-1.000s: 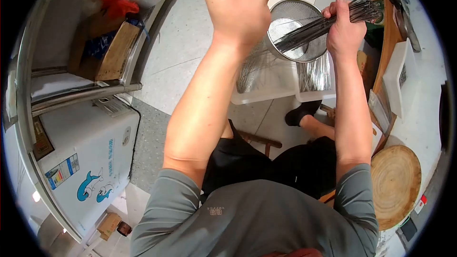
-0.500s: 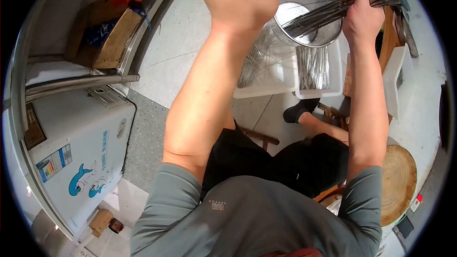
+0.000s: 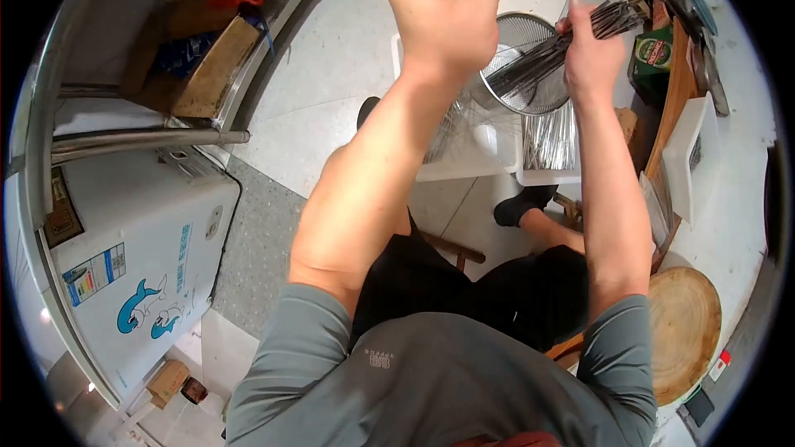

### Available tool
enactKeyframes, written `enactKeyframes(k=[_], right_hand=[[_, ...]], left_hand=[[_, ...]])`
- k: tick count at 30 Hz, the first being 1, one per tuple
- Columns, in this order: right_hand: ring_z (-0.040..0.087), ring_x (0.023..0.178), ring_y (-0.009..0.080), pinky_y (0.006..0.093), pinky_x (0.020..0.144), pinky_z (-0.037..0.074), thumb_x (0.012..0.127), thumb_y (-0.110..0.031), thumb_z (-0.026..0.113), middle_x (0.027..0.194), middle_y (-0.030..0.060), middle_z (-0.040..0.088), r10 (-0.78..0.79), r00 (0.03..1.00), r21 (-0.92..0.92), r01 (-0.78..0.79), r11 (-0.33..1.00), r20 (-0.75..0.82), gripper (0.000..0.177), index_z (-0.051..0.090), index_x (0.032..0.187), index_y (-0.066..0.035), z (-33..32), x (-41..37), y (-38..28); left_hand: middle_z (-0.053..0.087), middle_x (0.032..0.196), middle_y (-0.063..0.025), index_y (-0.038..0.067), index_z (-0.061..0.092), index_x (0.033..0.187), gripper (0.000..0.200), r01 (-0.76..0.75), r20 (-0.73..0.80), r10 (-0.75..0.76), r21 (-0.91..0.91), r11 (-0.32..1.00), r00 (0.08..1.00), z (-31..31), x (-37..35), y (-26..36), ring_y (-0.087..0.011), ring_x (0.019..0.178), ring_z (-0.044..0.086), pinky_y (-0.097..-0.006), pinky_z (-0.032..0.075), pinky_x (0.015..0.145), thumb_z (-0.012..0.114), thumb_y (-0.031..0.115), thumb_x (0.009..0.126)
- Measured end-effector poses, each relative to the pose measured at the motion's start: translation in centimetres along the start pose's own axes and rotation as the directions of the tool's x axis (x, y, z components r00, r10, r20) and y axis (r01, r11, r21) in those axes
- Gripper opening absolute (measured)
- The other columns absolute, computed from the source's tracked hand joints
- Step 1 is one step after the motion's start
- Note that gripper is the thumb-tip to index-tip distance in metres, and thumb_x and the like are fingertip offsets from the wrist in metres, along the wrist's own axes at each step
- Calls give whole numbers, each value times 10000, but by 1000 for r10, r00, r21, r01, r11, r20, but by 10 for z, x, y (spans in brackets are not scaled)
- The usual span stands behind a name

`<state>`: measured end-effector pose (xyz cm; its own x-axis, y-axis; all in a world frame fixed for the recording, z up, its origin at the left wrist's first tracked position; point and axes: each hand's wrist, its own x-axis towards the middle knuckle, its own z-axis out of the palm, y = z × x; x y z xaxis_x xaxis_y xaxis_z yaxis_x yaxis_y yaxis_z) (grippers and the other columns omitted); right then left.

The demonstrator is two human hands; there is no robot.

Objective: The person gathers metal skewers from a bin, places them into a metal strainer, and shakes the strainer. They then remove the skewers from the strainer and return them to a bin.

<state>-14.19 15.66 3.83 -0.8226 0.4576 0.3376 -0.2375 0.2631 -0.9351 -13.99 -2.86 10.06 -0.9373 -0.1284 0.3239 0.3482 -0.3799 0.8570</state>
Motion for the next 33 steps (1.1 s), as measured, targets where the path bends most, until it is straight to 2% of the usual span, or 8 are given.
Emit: enactKeyframes(k=[5,8,13,17,20,23,30,33], right_hand=[[653,780,167,271,734,500,814,-96,682,810,92,651,64,998,82,-65,994,13,196,573,897,44,0,-12,11],[650,788,164,269,741,496,819,-102,681,817,92,651,63,998,224,-66,972,19,196,576,895,45,2,-13,15],[535,541,92,240,527,432,864,-130,637,609,28,581,93,985,86,-81,993,-148,179,564,787,15,10,-18,22],[518,540,68,216,514,412,869,-146,638,582,9,557,-16,1000,113,18,993,-18,204,548,762,2,18,-43,9],[569,622,89,230,586,468,845,-68,657,707,39,613,-39,999,288,32,957,19,132,558,834,18,17,-55,9],[610,739,123,256,686,499,832,-17,650,822,75,644,-59,998,158,56,986,12,136,559,921,31,10,-49,18],[614,898,162,287,814,488,824,4,639,942,115,646,-88,996,246,79,966,24,270,514,1059,51,2,-43,13],[587,686,145,269,650,488,864,-40,608,744,85,611,3,1000,223,3,975,-29,133,527,931,42,4,-38,14]], left_hand=[[372,511,75,25,403,524,271,-56,46,58,-42,998,997,-10,1,-28,7,499,291,-212,209,406,541,0,756],[383,510,79,26,397,514,290,65,28,-65,5,998,997,-5,-6,-11,8,495,302,-214,213,405,541,1,764],[379,507,79,38,375,511,311,99,28,-101,41,994,995,-3,-7,-14,-5,487,302,-223,220,409,541,10,773],[363,500,74,41,341,510,324,46,9,-47,65,997,999,-7,-1,-23,-11,494,296,-229,220,413,529,7,772],[363,498,68,39,343,509,322,71,-5,-71,30,997,997,-9,-2,-27,-14,498,296,-229,227,419,526,5,772],[369,499,65,36,362,509,312,112,-19,-112,17,994,994,-5,-7,-22,-16,499,301,-226,237,421,531,4,769],[374,506,73,29,394,512,301,63,11,-63,-55,997,998,-7,-5,-24,-7,496,318,-217,235,415,539,-15,772],[369,505,76,29,396,516,299,109,28,-108,-45,993,994,-3,-8,-22,1,492,311,-213,222,410,537,-27,773]])
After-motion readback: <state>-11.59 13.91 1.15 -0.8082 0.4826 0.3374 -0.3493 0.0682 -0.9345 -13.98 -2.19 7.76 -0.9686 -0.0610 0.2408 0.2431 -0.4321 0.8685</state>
